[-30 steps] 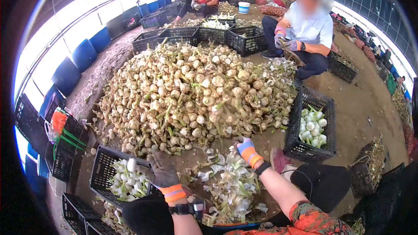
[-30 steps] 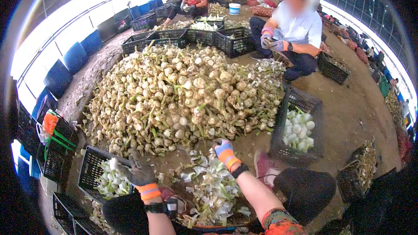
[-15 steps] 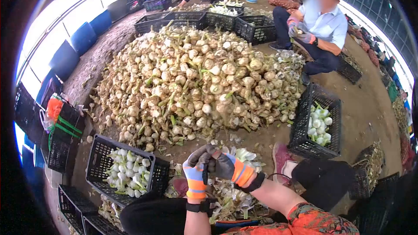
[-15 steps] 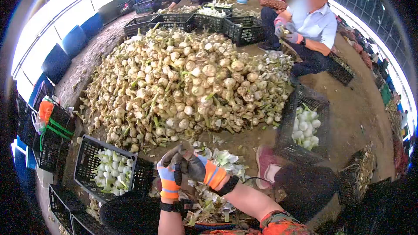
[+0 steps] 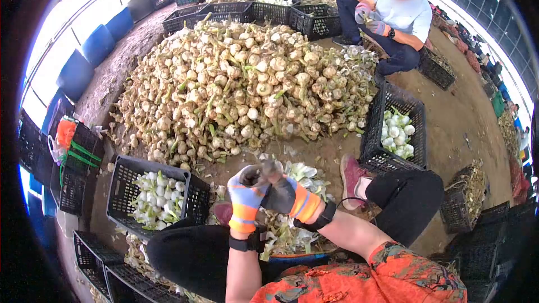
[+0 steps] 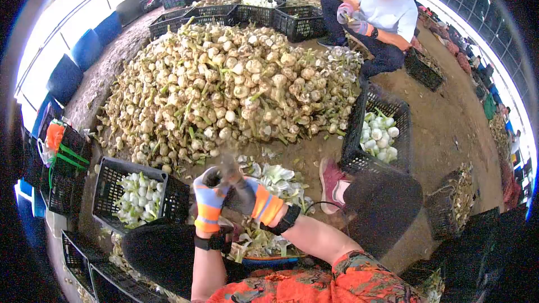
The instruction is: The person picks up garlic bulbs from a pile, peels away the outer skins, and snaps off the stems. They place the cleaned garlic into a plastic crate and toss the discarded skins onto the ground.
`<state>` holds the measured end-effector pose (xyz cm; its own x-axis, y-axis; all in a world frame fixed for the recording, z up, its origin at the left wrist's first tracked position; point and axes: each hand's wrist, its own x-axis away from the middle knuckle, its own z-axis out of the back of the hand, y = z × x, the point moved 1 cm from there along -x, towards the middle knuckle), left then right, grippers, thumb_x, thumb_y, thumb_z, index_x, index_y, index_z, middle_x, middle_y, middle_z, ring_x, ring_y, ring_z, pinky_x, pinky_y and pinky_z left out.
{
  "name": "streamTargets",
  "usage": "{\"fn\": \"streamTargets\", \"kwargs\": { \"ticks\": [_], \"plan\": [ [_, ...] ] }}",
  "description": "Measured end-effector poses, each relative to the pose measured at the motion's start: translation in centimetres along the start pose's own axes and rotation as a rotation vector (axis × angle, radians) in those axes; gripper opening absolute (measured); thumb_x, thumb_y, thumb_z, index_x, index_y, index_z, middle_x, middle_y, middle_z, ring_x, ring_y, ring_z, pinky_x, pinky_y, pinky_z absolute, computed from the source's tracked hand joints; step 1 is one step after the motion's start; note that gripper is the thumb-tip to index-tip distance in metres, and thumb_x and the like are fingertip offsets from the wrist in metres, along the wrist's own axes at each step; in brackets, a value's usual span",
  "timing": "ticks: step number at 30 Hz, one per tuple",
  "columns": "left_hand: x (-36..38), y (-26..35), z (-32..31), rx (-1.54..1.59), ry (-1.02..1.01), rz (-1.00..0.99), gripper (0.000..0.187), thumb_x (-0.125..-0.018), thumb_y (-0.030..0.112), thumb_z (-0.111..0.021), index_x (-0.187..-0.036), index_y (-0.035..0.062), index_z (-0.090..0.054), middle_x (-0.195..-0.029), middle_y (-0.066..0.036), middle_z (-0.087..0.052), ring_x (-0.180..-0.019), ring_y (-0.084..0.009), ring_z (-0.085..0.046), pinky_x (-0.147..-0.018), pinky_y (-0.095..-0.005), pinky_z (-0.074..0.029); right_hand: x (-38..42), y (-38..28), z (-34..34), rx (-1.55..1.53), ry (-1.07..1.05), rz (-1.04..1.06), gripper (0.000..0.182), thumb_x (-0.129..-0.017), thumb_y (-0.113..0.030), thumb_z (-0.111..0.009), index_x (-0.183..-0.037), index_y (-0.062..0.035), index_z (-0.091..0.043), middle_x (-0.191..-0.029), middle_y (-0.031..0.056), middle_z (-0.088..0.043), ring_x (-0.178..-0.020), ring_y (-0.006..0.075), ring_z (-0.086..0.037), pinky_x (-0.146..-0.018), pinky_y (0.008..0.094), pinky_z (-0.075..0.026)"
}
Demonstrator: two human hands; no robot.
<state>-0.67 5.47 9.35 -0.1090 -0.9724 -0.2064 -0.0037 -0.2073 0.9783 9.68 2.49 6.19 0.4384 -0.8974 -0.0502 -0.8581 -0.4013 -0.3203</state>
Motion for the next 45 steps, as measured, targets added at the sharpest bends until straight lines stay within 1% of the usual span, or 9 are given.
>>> {"fn": "streamTargets", "kwargs": {
  "ticks": [3, 7, 11, 23, 31, 34, 37, 42, 45],
  "plan": [
    [-0.3, -1.3, -0.4, 0.06, 0.022, 0.109, 0.015, -0.073, 0.002, -0.063, -0.087, -0.0023, -0.065, -0.077, -0.005, -0.065, -0.067, -0.0085, -0.058, -0.062, -0.0223, -0.046, -0.9, -0.8, 2.9, -0.11, 0.001, -0.07, 0.04, -0.088, -0.033, -0.05, -0.117, -0.0042, -0.049, -0.111, 0.0076, -0.056, -0.101, 0.0188, -0.054, -0.09, 0.0338, -0.042],
    [-1.4, -2.3, 2.2, -0.014, 0.34, 0.345, 0.01, -0.075, 0.003, -0.065, -0.083, -0.0013, -0.065, -0.067, -0.002, -0.061, -0.052, -0.0043, -0.049, -0.048, -0.0179, -0.038, -3.3, -7.8, 8.7, 0.851, 0.141, 0.124, 0.055, -0.083, -0.028, -0.056, -0.131, -0.0075, -0.038, -0.128, 0.0112, -0.046, -0.115, 0.0225, -0.046, -0.096, 0.0333, -0.038],
    [-2.7, -7.4, 5.0, -0.02, 0.515, 0.288, 0.011, -0.077, 0.011, -0.068, -0.078, 0.0004, -0.063, -0.061, 0.0, -0.057, -0.045, -0.0053, -0.047, -0.04, -0.0198, -0.037, -5.1, -7.6, 20.7, 2.022, 0.636, -0.763, 0.077, -0.073, -0.042, -0.061, -0.135, -0.0075, -0.03, -0.138, 0.0204, -0.028, -0.125, 0.0349, -0.032, -0.101, 0.0419, -0.03],
    [-3.8, -6.8, 1.9, 0.318, 0.512, 0.416, 0.039, -0.085, 0.017, -0.058, -0.121, 0.0091, -0.046, -0.098, -0.008, -0.058, -0.063, -0.0153, -0.059, -0.048, -0.026, -0.05, 7.3, 4.6, 14.8, 2.385, 0.029, -1.07, 0.07, -0.064, -0.03, -0.065, -0.128, -0.0124, -0.042, -0.138, 0.0179, -0.028, -0.125, 0.0402, -0.029, -0.098, 0.056, -0.026],
    [-1.0, 9.8, 4.0, 0.154, 0.533, -0.047, 0.04, -0.088, 0.016, -0.048, -0.125, 0.003, -0.041, -0.098, -0.007, -0.056, -0.067, -0.0112, -0.055, -0.053, -0.0205, -0.044, 22.2, 0.8, 21.8, 2.415, -0.229, -0.979, 0.035, -0.066, -0.026, -0.06, -0.099, -0.0144, -0.064, -0.091, 0.0119, -0.063, -0.088, 0.0316, -0.059, -0.079, 0.0416, -0.047],
    [2.4, 16.0, 8.6, -0.015, 0.646, -0.288, 0.042, -0.091, 0.026, -0.04, -0.125, 0.0005, -0.042, -0.105, -0.008, -0.055, -0.074, -0.0113, -0.053, -0.059, -0.0202, -0.043, 29.2, -2.8, 25.2, 2.157, -0.183, -1.761, 0.032, -0.067, -0.034, -0.062, -0.09, -0.0134, -0.068, -0.09, 0.0098, -0.065, -0.085, 0.0285, -0.06, -0.075, 0.042, -0.048],
    [6.4, 16.5, 15.6, -0.15, 0.839, -0.367, 0.04, -0.091, 0.025, -0.04, -0.122, -0.0007, -0.044, -0.11, -0.009, -0.053, -0.077, -0.0122, -0.052, -0.062, -0.0211, -0.043, 30.6, -4.6, 25.5, 2.073, -0.165, -1.934, 0.036, -0.069, -0.036, -0.061, -0.095, -0.0114, -0.066, -0.094, 0.0096, -0.064, -0.086, 0.0292, -0.06, -0.075, 0.0421, -0.048],
    [10.7, -5.0, 33.6, -0.586, 0.488, -0.062, 0.03, -0.087, 0.018, -0.048, -0.109, -0.0005, -0.058, -0.115, -0.015, -0.054, -0.096, -0.0261, -0.057, -0.089, -0.0345, -0.042, 24.3, -6.7, 22.9, 2.22, 0.075, -1.412, 0.044, -0.072, -0.037, -0.058, -0.104, -0.0075, -0.061, -0.101, 0.0131, -0.062, -0.09, 0.033, -0.059, -0.079, 0.0411, -0.047],
    [17.2, -16.1, 24.7, -0.803, -0.05, 0.455, 0.03, -0.087, 0.017, -0.049, -0.11, -0.0007, -0.057, -0.115, -0.015, -0.054, -0.096, -0.0259, -0.056, -0.089, -0.0344, -0.042, 18.6, -8.4, 18.3, 2.258, 0.555, -0.811, 0.045, -0.074, -0.036, -0.054, -0.106, -0.0049, -0.057, -0.103, 0.0213, -0.059, -0.095, 0.0359, -0.057, -0.083, 0.041, -0.045]
  ]
}}
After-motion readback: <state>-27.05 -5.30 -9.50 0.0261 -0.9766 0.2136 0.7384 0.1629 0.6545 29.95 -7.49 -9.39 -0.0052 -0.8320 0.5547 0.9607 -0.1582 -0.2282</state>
